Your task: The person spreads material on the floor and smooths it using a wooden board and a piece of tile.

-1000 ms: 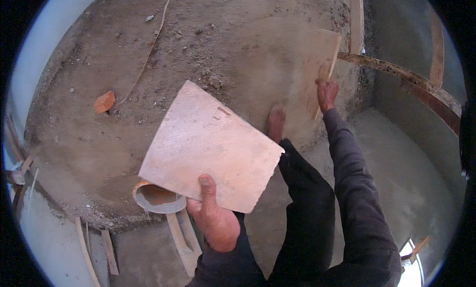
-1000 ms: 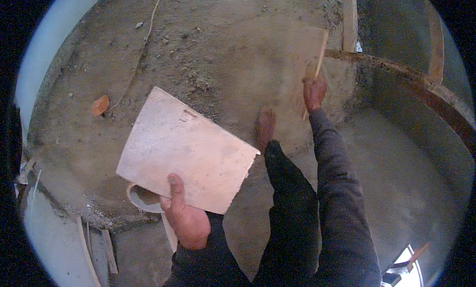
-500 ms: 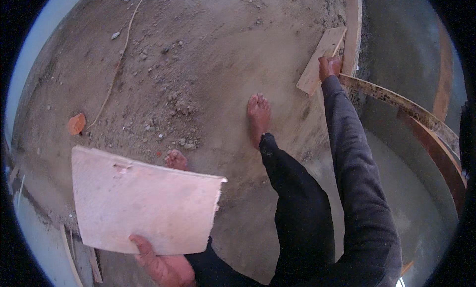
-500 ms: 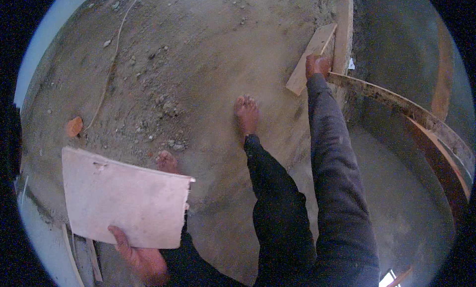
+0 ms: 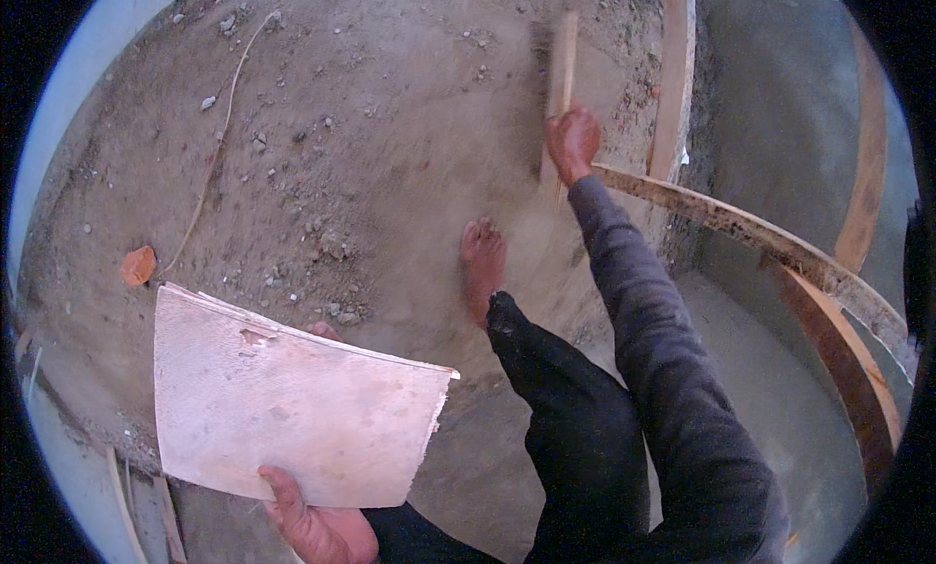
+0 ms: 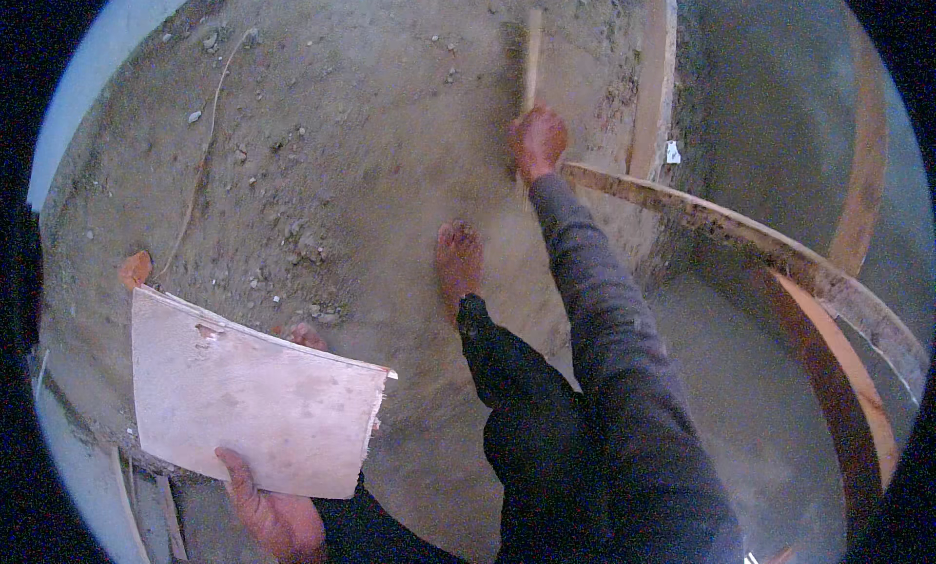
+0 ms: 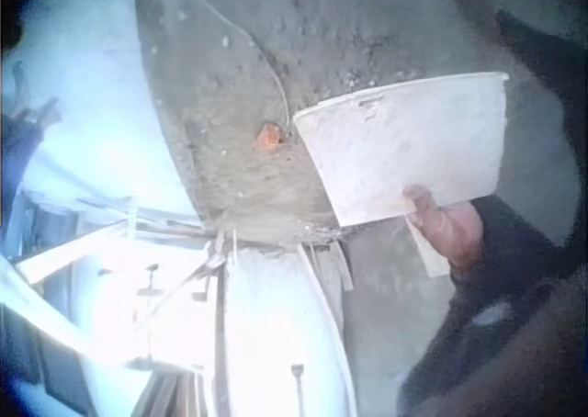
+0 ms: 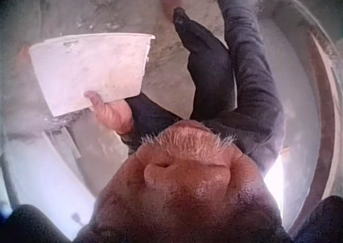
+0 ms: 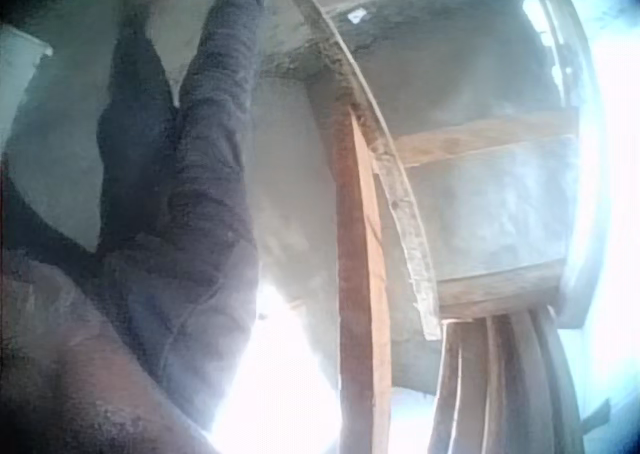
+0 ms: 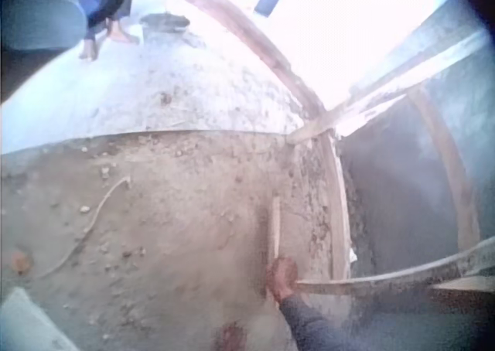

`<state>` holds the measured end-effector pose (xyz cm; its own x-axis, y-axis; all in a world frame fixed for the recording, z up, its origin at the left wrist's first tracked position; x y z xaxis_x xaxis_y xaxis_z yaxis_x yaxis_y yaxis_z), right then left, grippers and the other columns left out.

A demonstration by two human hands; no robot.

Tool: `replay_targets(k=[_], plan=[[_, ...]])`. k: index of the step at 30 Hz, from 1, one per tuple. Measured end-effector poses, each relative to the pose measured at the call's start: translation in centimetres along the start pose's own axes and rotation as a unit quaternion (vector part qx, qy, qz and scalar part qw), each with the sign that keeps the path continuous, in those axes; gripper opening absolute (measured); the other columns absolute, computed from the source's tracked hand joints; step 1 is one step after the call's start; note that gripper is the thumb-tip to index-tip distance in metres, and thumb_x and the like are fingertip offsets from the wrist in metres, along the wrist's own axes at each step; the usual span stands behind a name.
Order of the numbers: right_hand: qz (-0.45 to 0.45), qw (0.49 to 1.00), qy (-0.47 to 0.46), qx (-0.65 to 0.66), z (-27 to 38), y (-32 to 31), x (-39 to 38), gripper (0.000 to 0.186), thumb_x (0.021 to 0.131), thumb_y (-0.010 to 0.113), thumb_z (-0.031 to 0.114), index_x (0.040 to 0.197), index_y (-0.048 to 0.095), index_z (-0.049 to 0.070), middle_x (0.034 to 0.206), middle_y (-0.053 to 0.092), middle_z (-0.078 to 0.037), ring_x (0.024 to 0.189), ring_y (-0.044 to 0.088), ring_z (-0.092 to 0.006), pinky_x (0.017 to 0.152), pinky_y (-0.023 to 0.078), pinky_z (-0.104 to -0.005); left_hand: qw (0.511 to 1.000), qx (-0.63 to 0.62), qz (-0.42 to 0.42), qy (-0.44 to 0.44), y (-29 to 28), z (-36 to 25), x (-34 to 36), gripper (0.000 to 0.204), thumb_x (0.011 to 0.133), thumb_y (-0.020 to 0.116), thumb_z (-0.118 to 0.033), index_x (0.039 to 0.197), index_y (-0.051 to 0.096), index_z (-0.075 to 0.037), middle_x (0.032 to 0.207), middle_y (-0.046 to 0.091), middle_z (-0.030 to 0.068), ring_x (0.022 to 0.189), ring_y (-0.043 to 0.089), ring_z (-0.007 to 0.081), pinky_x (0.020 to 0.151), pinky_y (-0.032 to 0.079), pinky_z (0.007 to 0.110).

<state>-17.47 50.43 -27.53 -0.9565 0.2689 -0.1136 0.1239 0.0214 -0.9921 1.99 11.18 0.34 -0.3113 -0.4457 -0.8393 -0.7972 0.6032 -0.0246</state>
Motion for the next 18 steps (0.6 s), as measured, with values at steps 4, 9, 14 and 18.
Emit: replay_targets(k=[4,9,14,18], plan=[[0.049,0.988,-0.102,0.103,6.4,-1.3,-3.1,0.02,0.069,0.061,0.017,0.086,0.063,0.006,0.068,0.061,-0.019,0.064,0.061,-0.0362,0.059,0.049,-0.0466,1.0,0.001,0.007,0.003,0.2,0.3,0.5,0.058,0.09,0.054,-0.028,0.136,0.029,-0.003,0.136,0.038,0.0137,0.123,0.038,0.0287,0.106,0.028,0.045],[0.049,0.964,-0.221,0.139,2.8,-1.4,1.3,0.024,0.07,0.062,0.025,0.081,0.064,0.004,0.068,0.059,-0.021,0.062,0.061,-0.0336,0.06,0.049,-0.0459,1.0,0.003,-0.006,0.027,0.2,0.2,0.8,0.058,0.09,0.055,-0.026,0.136,0.029,-0.003,0.135,0.039,0.0136,0.122,0.039,0.0282,0.106,0.028,0.045],[0.011,0.997,0.055,-0.048,-4.5,-3.2,13.4,0.029,0.071,0.063,0.031,0.086,0.064,0.006,0.089,0.064,-0.018,0.077,0.063,-0.0333,0.066,0.051,-0.0427,0.999,-0.002,-0.018,0.036,-0.1,0.0,0.8,0.059,0.089,0.057,-0.026,0.136,0.03,-0.004,0.134,0.04,0.0135,0.122,0.039,0.0284,0.105,0.029,0.045],[-0.045,0.997,-0.02,-0.058,-6.3,-2.4,18.7,0.033,0.069,0.065,0.033,0.086,0.063,0.005,0.08,0.064,-0.018,0.073,0.063,-0.0354,0.063,0.051,-0.045,0.999,-0.01,-0.015,0.039,0.9,-0.2,1.0,0.059,0.088,0.057,-0.025,0.136,0.03,-0.004,0.134,0.04,0.0132,0.121,0.04,0.0287,0.105,0.03,0.046]])
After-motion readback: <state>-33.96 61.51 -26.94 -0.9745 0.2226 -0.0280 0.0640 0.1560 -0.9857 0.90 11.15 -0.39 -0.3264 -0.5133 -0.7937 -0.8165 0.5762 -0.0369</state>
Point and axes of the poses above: each hand's wrist, its own x-axis towards the middle knuckle, its own y-axis out of the palm, z = x × y, the point moved 4 cm from there along x, towards the middle knuckle
